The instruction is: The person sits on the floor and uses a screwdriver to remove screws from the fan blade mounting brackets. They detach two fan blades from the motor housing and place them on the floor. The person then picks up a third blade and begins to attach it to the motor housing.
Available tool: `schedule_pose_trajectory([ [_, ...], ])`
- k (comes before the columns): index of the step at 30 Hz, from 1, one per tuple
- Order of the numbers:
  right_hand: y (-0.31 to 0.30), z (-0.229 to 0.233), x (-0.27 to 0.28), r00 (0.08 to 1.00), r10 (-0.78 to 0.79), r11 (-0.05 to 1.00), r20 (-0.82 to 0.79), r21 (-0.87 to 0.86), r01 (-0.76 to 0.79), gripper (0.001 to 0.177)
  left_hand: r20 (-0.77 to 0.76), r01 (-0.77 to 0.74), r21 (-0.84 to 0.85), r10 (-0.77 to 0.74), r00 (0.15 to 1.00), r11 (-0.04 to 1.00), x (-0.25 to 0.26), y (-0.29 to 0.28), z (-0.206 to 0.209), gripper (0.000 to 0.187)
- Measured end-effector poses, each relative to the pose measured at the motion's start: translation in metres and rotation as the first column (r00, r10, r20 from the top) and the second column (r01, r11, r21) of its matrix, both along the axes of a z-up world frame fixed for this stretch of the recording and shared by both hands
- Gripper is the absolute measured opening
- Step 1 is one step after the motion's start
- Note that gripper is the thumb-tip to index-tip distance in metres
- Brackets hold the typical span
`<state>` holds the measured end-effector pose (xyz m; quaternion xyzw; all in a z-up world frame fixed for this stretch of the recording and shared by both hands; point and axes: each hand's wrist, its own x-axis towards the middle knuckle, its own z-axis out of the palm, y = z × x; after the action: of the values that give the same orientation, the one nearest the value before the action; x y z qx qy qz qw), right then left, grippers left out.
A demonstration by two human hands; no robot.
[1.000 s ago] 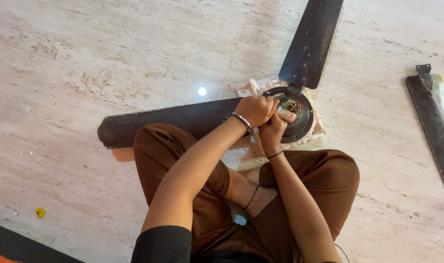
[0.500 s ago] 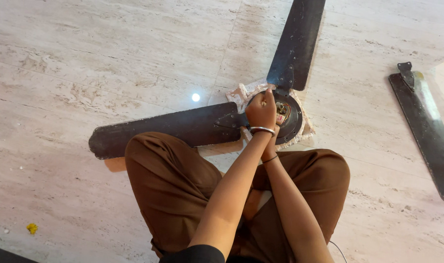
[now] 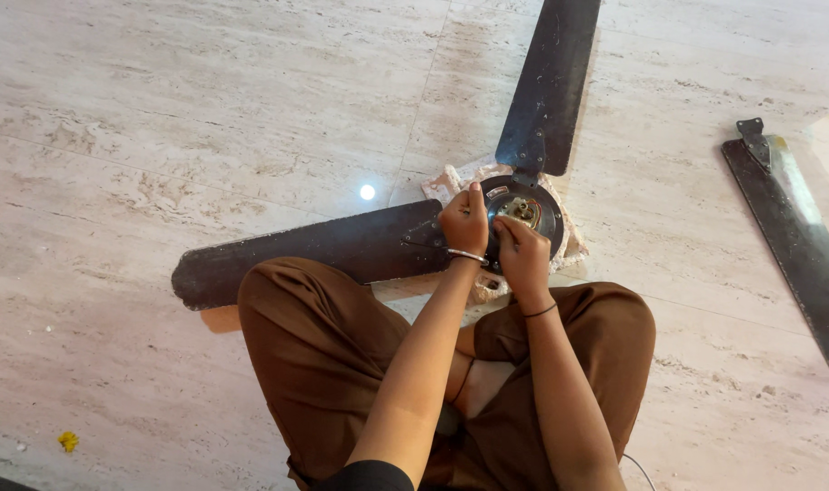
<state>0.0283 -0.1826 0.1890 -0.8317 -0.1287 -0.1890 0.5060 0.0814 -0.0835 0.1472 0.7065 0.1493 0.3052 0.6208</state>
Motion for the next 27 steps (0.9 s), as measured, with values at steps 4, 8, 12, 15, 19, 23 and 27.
schedule_pose_trajectory([
  [4, -0.005, 0.003, -0.002, 0.999, -0.022, 0.998, 0.044, 0.060, 0.020, 0.014, 0.070, 0.116, -0.037, -0.114, 0.991, 0.993, -0.001, 0.002, -0.015, 0.057],
  [8, -0.005, -0.001, -0.003, 1.000, -0.021, 1.000, 0.022, 0.024, 0.020, 0.015, 0.063, 0.115, -0.109, -0.108, 0.992, 0.987, 0.015, 0.014, -0.030, 0.058],
  [12, -0.003, 0.000, -0.001, 0.999, -0.048, 0.997, 0.025, 0.058, 0.046, 0.014, 0.063, 0.281, -0.381, -0.279, 0.958, 0.881, 0.023, 0.042, -0.033, 0.060],
  [15, 0.000, -0.002, 0.001, 0.997, -0.060, 0.997, 0.040, 0.054, 0.058, 0.014, 0.090, 0.349, -0.436, -0.346, 0.934, 0.829, 0.022, 0.047, -0.034, 0.059],
  [19, 0.002, -0.008, 0.000, 0.997, -0.075, 0.997, 0.010, 0.027, 0.075, 0.013, 0.067, 0.350, -0.118, -0.344, 0.937, 0.929, 0.012, 0.029, -0.036, 0.056],
  [23, -0.002, -0.008, 0.001, 0.998, -0.045, 0.998, 0.038, 0.044, 0.044, 0.013, 0.054, 0.043, -0.014, -0.042, 0.998, 0.999, 0.011, 0.002, -0.021, 0.050],
  [27, -0.005, -0.010, 0.001, 0.999, -0.030, 0.999, 0.023, 0.029, 0.029, 0.013, 0.092, -0.138, 0.041, 0.134, 0.987, 0.990, 0.004, -0.014, -0.009, 0.047],
])
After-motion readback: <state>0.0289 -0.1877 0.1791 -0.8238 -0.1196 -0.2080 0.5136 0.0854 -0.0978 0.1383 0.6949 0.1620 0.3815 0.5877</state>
